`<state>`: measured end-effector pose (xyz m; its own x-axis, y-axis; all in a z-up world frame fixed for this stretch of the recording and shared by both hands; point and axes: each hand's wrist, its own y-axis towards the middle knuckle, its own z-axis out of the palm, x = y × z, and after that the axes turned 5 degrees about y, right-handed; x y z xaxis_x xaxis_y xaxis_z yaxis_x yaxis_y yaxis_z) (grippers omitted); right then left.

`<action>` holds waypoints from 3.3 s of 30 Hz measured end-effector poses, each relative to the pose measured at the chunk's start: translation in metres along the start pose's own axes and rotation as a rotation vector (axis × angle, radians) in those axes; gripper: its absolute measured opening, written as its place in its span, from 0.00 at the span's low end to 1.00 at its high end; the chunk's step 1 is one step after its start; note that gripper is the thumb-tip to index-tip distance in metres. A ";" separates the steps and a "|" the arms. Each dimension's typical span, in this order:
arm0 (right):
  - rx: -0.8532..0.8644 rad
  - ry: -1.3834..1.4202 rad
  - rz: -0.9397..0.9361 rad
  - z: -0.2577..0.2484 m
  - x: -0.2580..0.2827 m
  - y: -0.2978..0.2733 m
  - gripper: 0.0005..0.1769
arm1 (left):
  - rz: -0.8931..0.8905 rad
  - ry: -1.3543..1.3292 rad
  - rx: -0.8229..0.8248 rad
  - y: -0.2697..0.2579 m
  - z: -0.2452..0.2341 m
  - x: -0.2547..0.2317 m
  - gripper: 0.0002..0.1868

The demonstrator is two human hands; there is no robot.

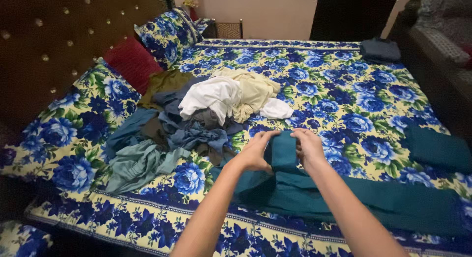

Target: The person folds a dark green shirt on a floral-patterned bed. They smooth the fabric, fold the sleeves inward, fold the shirt in half lengthwise, then fold it into a compact rectangle and place it on the bed.

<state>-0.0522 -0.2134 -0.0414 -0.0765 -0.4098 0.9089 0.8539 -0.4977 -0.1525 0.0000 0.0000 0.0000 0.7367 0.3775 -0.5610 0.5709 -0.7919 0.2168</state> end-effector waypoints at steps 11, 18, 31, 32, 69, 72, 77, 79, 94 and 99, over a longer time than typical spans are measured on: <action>-0.052 0.091 0.180 0.003 0.001 -0.036 0.09 | 0.190 -0.284 -0.177 -0.021 0.012 0.006 0.43; 0.085 -0.062 0.185 -0.014 0.014 -0.065 0.20 | -0.076 -0.318 -0.217 -0.024 0.008 0.007 0.13; 0.441 -0.056 -0.100 -0.030 0.029 -0.089 0.40 | -0.123 -0.812 -0.062 -0.020 0.006 -0.010 0.14; 0.475 -0.045 -0.108 -0.026 0.034 -0.095 0.39 | -0.126 -0.823 -0.068 -0.021 0.006 -0.013 0.14; -0.400 -0.451 -0.332 -0.169 -0.002 -0.033 0.19 | -0.589 -0.185 0.131 0.002 0.163 0.186 0.31; -0.409 -0.523 -0.357 -0.200 -0.005 -0.011 0.17 | -0.639 -0.191 0.108 0.012 0.181 0.183 0.32; -0.420 -0.531 -0.253 -0.252 -0.013 0.023 0.14 | -0.663 0.060 0.263 0.035 0.218 0.154 0.33; -0.395 -0.480 -0.223 -0.270 -0.018 0.035 0.12 | -0.626 0.200 0.324 0.047 0.240 0.147 0.34; -0.613 -0.540 0.005 -0.438 -0.138 0.075 0.25 | -0.538 0.601 0.382 0.060 0.374 0.223 0.38; -0.600 -0.642 -0.018 -0.480 -0.178 0.082 0.21 | -0.567 0.657 0.556 0.070 0.346 0.233 0.37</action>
<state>-0.2157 -0.5483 -0.4020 0.3716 0.0213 0.9281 0.4270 -0.8916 -0.1505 0.0862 -0.1337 -0.3919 0.5594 0.8204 0.1181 0.7710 -0.4628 -0.4375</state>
